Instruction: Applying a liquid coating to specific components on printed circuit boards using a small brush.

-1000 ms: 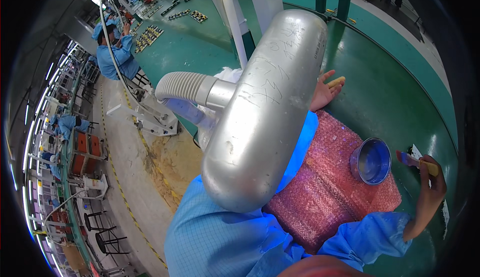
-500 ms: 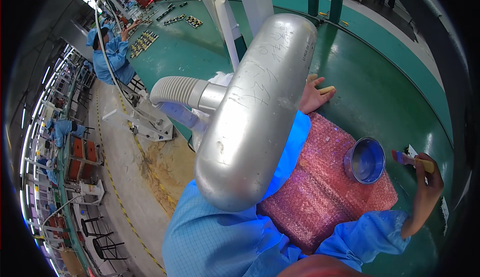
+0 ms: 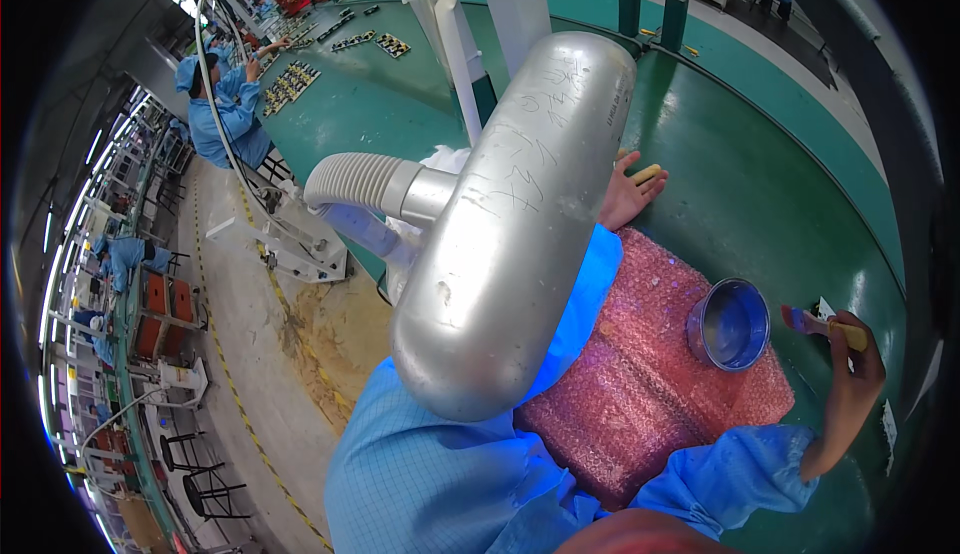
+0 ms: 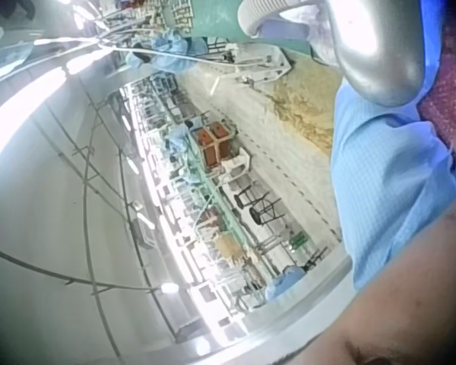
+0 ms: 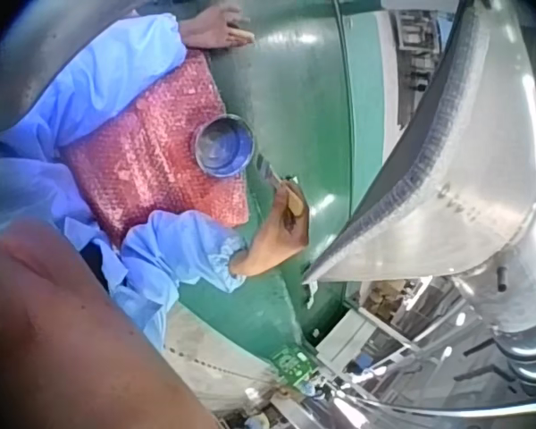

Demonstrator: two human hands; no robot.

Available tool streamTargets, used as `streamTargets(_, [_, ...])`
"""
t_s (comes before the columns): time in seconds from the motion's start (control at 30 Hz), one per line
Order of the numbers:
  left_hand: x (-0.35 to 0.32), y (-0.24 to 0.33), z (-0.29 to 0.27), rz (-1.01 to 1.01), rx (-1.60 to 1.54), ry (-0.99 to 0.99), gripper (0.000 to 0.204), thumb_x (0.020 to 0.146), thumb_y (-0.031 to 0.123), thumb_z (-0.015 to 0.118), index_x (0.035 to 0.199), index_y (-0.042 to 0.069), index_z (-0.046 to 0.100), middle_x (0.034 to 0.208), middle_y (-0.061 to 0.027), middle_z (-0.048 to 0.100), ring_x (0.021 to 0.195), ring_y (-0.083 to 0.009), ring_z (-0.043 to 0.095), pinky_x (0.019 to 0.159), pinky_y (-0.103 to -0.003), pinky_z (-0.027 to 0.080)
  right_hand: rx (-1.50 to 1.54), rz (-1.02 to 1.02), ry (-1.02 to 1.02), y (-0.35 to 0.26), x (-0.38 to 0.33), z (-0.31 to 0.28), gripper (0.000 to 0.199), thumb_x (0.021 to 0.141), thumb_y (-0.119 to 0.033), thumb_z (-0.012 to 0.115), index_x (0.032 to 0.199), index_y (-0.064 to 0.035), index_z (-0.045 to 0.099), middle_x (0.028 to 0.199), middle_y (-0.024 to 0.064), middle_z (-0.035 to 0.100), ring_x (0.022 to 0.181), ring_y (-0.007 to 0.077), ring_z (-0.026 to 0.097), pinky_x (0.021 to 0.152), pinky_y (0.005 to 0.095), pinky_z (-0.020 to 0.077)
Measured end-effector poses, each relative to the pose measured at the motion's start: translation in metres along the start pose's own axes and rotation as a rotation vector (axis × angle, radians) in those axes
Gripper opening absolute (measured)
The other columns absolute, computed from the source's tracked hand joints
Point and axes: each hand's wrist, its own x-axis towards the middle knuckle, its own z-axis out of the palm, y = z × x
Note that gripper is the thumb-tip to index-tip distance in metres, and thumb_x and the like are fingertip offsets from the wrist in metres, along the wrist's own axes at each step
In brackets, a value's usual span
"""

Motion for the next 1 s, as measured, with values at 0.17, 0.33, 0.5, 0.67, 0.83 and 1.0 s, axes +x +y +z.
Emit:
streamTargets(0.17, [0.0032,-0.0006,-0.0025,0.027,0.028,0.034,0.047,0.089,0.025,0.051,0.125,0.005,0.029,0.127,-0.0309,0.041,0.107,-0.0351,0.052,0.093,-0.043,0.047,0.003,-0.007,-0.012,-0.0037,0.0007,0.0006,0.019,0.089,-0.010,0.063,0.103,0.0033,0.065,0.095,0.0099,0.067,0.092,0.0160,0.061,0.085,0.0275,0.0452])
streamTargets(0.33, [0.0037,-0.0029,-0.0031,0.019,0.026,0.000,0.043,0.088,0.022,0.051,0.122,0.005,0.031,0.124,-0.0295,0.043,0.106,-0.0342,0.052,0.092,-0.041,0.049,0.009,0.014,-0.006,-0.0049,-0.0007,0.0026,0.019,0.089,-0.010,0.063,0.103,0.0035,0.065,0.095,0.0099,0.067,0.091,0.0159,0.061,0.085,0.0272,0.0452])
streamTargets(0.5, [0.0028,0.0003,-0.0044,0.037,0.040,-0.034,0.041,0.088,0.022,0.052,0.120,0.005,0.033,0.122,-0.0286,0.044,0.106,-0.0335,0.052,0.092,-0.040,0.049,-0.007,-0.004,-0.012,-0.0064,0.0003,0.0022,0.018,0.089,-0.009,0.063,0.103,0.0030,0.065,0.094,0.0097,0.067,0.090,0.0162,0.061,0.084,0.0271,0.0452])
streamTargets(0.67, [0.0019,-0.0015,0.0004,0.069,0.014,0.005,0.043,0.088,0.022,0.052,0.122,0.005,0.032,0.120,-0.0273,0.044,0.105,-0.0334,0.052,0.092,-0.041,0.049,0.016,-0.012,-0.008,-0.0051,-0.0005,0.0019,0.018,0.088,-0.008,0.063,0.102,0.0028,0.066,0.094,0.0096,0.067,0.091,0.0159,0.061,0.084,0.0270,0.0451])
streamTargets(0.83, [0.0000,0.0003,0.0029,0.146,0.066,0.003,0.046,0.088,0.024,0.053,0.123,0.006,0.030,0.117,-0.0258,0.045,0.103,-0.0330,0.053,0.091,-0.041,0.049,0.038,-0.003,-0.013,-0.0022,0.0021,0.0042,0.018,0.088,-0.008,0.064,0.102,0.0029,0.066,0.094,0.0094,0.067,0.092,0.0158,0.061,0.085,0.0275,0.0452])
streamTargets(1.0, [0.0035,-0.0037,0.0037,0.083,0.105,-0.018,0.046,0.087,0.023,0.055,0.123,0.007,0.032,0.116,-0.0251,0.046,0.101,-0.0317,0.054,0.089,-0.040,0.050,0.050,-0.003,-0.037,-0.0064,-0.0001,0.0033,0.019,0.088,-0.008,0.064,0.102,0.0031,0.065,0.095,0.0099,0.067,0.092,0.0162,0.061,0.085,0.0275,0.0452])
